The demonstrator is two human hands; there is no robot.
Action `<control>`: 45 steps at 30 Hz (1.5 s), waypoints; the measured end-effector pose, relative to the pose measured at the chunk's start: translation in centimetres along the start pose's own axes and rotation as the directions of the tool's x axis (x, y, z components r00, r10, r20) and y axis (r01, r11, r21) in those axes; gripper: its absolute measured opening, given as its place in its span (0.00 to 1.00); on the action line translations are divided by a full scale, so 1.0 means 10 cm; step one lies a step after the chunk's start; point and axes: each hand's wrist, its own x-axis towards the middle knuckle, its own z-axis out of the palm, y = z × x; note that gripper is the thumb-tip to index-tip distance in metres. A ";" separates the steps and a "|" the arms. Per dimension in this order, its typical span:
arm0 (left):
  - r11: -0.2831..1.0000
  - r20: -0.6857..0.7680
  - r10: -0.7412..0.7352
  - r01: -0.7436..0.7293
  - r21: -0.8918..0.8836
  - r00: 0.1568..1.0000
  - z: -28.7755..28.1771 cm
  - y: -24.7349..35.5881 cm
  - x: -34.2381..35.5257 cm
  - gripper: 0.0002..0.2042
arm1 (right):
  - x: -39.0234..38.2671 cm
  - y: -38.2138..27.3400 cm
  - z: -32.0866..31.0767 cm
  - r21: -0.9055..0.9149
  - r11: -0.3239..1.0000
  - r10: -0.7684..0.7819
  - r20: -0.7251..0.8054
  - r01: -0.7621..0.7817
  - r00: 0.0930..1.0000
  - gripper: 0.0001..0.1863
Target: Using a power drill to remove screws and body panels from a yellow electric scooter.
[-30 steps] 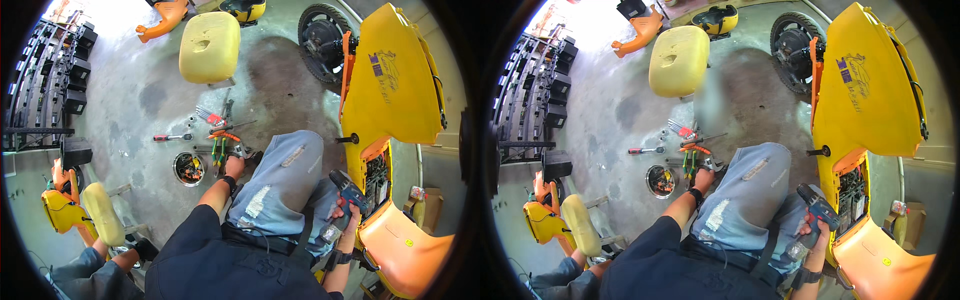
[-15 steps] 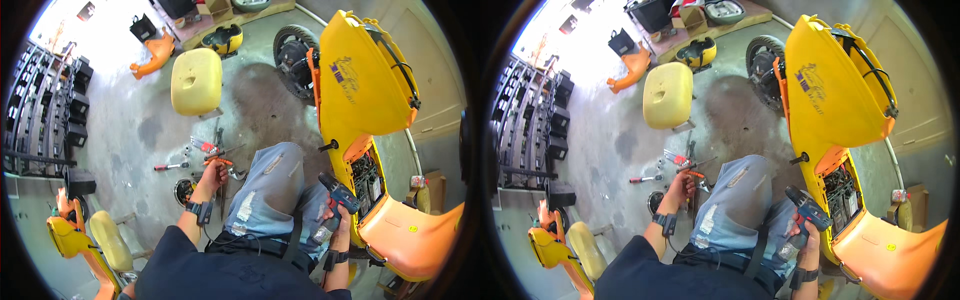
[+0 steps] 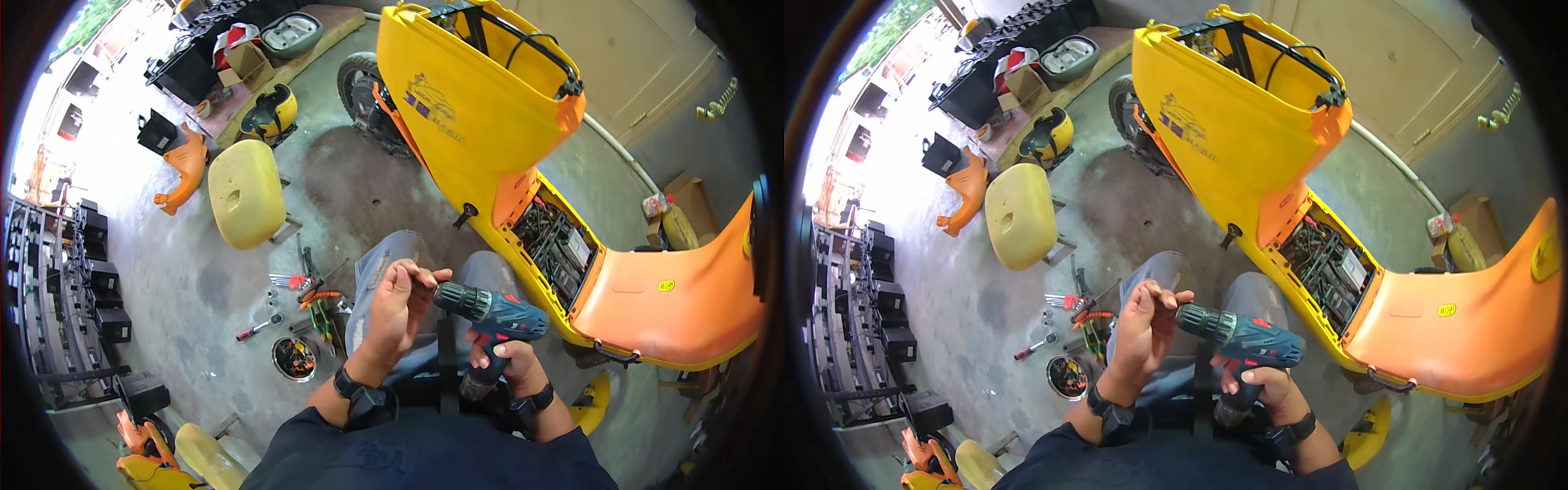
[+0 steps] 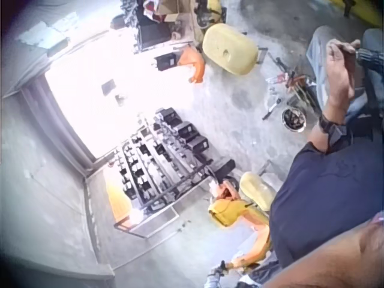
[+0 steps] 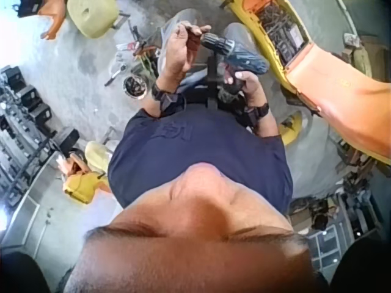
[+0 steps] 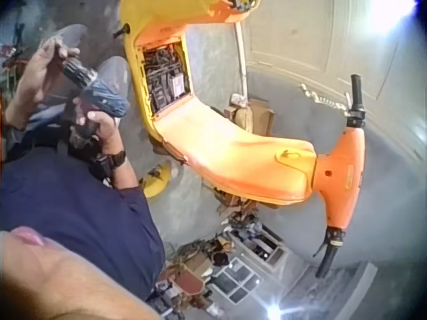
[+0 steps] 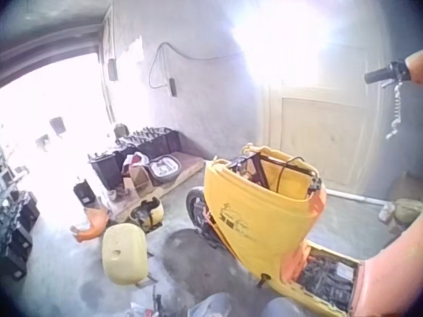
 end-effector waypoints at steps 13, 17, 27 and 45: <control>0.993 -0.111 -0.063 0.074 0.093 0.992 0.22 -0.41 -0.31 0.10 | -0.25 0.18 -0.22 0.088 0.989 0.118 0.009 -0.119 0.993 0.27; 0.994 -0.067 -0.053 0.046 -0.101 0.996 0.37 -0.41 -0.25 0.12 | -0.26 0.20 -0.24 0.116 0.989 0.083 0.049 -0.088 0.995 0.23; 0.928 -0.034 -0.147 0.126 -0.352 0.989 0.73 -0.30 -0.10 0.29 | -0.29 0.18 -0.14 -0.516 0.719 -0.311 0.361 0.466 0.879 0.12; 0.849 0.251 -0.190 0.287 -0.443 0.949 0.85 -0.38 -0.13 0.28 | -0.48 -0.05 -0.10 -0.742 0.174 -0.480 0.511 0.648 0.713 0.33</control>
